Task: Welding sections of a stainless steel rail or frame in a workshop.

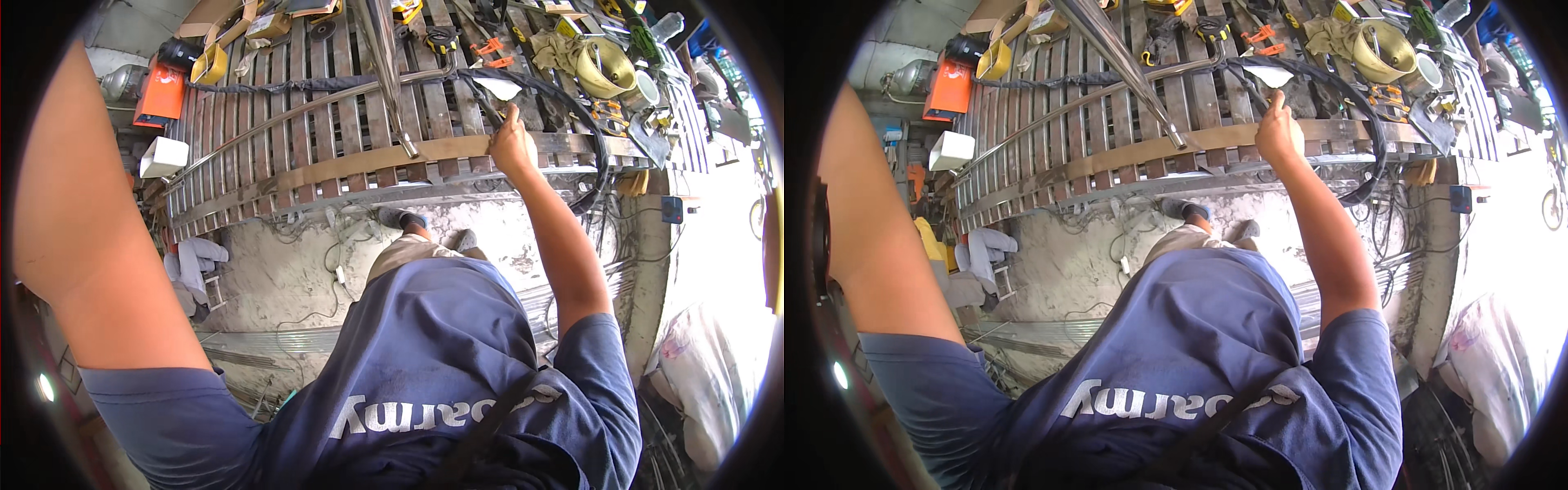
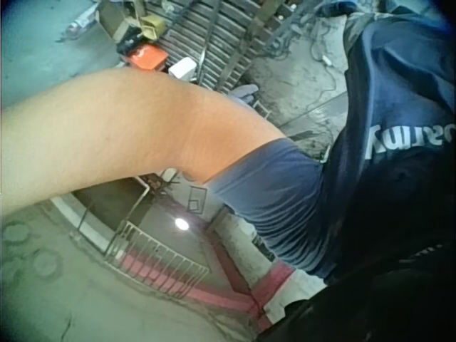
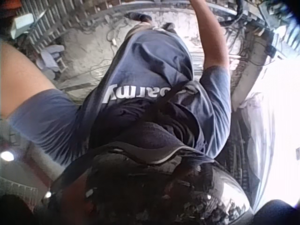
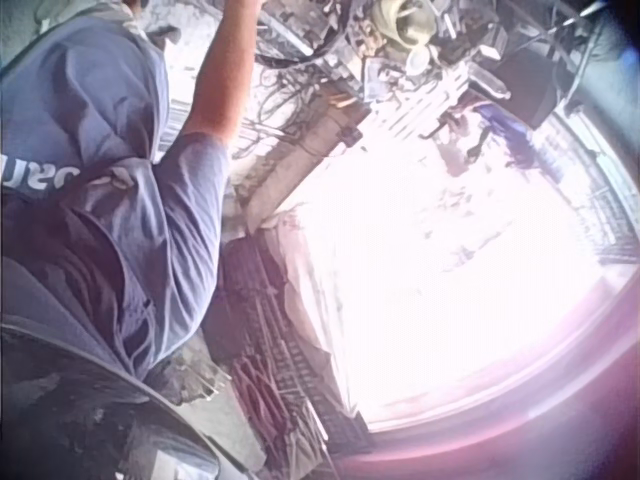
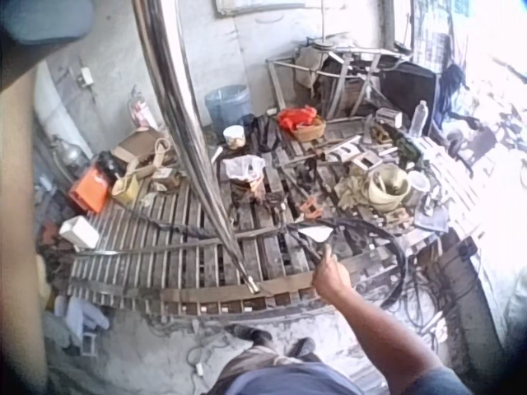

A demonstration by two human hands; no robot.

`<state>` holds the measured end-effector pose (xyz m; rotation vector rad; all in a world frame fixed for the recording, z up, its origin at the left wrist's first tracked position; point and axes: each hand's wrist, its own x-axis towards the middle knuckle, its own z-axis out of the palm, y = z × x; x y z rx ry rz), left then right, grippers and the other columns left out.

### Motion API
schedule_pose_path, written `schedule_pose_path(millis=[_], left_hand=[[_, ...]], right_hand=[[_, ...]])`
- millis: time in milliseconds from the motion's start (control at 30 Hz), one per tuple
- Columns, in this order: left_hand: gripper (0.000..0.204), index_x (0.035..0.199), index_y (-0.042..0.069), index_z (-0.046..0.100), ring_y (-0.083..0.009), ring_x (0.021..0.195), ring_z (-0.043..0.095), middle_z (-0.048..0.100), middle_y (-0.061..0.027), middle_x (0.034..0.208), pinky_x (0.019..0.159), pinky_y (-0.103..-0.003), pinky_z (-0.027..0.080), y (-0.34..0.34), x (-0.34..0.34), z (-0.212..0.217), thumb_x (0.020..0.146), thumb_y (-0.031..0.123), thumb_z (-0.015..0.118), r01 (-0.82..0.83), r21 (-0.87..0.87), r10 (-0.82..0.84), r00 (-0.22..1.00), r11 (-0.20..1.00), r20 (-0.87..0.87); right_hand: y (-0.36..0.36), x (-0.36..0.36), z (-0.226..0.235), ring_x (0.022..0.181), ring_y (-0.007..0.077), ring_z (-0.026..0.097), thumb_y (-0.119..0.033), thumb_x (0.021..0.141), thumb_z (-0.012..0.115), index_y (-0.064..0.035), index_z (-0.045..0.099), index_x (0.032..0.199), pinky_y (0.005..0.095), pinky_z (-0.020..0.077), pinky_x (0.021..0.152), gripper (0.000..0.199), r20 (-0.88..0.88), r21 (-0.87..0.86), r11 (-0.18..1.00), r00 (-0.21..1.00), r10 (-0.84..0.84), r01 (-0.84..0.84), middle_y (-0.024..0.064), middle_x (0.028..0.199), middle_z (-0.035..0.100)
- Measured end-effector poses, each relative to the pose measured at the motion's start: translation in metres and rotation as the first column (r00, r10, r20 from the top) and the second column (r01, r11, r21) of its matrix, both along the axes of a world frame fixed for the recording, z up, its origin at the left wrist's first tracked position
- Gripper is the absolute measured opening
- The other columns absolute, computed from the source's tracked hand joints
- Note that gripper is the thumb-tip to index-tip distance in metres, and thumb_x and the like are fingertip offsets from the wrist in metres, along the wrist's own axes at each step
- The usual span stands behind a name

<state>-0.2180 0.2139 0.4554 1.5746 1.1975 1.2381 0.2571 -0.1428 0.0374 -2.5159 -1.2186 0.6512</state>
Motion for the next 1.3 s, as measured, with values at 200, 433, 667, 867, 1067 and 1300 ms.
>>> schedule_pose_path(millis=[200,433,667,867,1067,1300], left_hand=[[0.036,0.097,0.010,0.062,-0.0202,0.060,0.058,0.062,-0.0051,0.078,0.052,-0.037,0.047,0.009,-0.023,0.017,0.105,0.044,0.057,-0.036,0.016,0.037,0.998,0.999,-0.048],[0.035,0.098,0.009,0.063,-0.0205,0.061,0.059,0.064,-0.0055,0.079,0.053,-0.037,0.047,0.014,-0.049,0.024,0.105,0.043,0.057,-0.081,0.027,0.083,0.993,0.996,-0.082],[0.033,0.099,0.009,0.063,-0.0208,0.062,0.060,0.065,-0.0059,0.081,0.054,-0.038,0.048,0.011,-0.082,0.019,0.105,0.041,0.058,-0.144,0.021,0.146,0.982,0.989,-0.116],[0.032,0.100,0.008,0.064,-0.0211,0.063,0.061,0.066,-0.0063,0.082,0.055,-0.038,0.049,0.008,-0.109,0.018,0.104,0.039,0.059,-0.198,0.021,0.199,0.968,0.980,-0.151],[0.031,0.101,0.008,0.065,-0.0213,0.065,0.062,0.066,-0.0066,0.083,0.056,-0.038,0.049,0.002,-0.132,0.021,0.104,0.038,0.059,-0.252,0.026,0.252,0.948,0.967,-0.196],[0.029,0.102,0.007,0.066,-0.0216,0.066,0.063,0.068,-0.0070,0.085,0.056,-0.038,0.050,0.002,-0.145,0.025,0.103,0.036,0.060,-0.296,0.033,0.295,0.923,0.955,-0.246]], right_hand=[[-0.008,0.003,0.022,0.121,0.0542,0.065,0.001,0.082,0.082,-0.0060,0.028,0.159,0.0544,0.0563,0.101,0.095,-0.062,0.126,0.991,0.997,0.050,-0.042,0.0362,0.130,0.062],[-0.036,0.010,0.032,0.116,0.0517,0.066,-0.001,0.086,0.077,-0.0048,0.048,0.149,0.0537,0.0565,0.098,0.069,0.034,0.184,0.969,0.986,0.162,-0.166,0.0300,0.122,0.064],[-0.063,-0.001,0.061,0.109,0.0421,0.071,-0.010,0.094,0.072,-0.0162,0.051,0.154,0.0517,0.0573,0.091,0.063,0.249,0.253,0.912,0.932,0.262,-0.324,0.0209,0.121,0.071],[-0.071,-0.030,0.054,0.100,0.0489,0.072,-0.010,0.096,0.072,-0.0170,0.042,0.161,0.0558,0.0565,0.085,0.072,-0.054,0.377,0.913,0.981,0.188,-0.155,0.0296,0.111,0.073],[-0.070,-0.049,0.040,0.083,0.0397,0.075,-0.014,0.096,0.073,-0.0135,0.049,0.158,0.0461,0.0564,0.080,0.066,-0.332,0.430,0.902,0.934,0.133,0.025,0.0253,0.089,0.074],[-0.065,-0.055,0.035,0.073,0.0234,0.071,-0.019,0.097,0.072,-0.0114,0.052,0.160,0.0399,0.0558,0.072,0.067,-0.458,0.358,0.932,0.880,0.128,0.051,0.0208,0.087,0.077]])
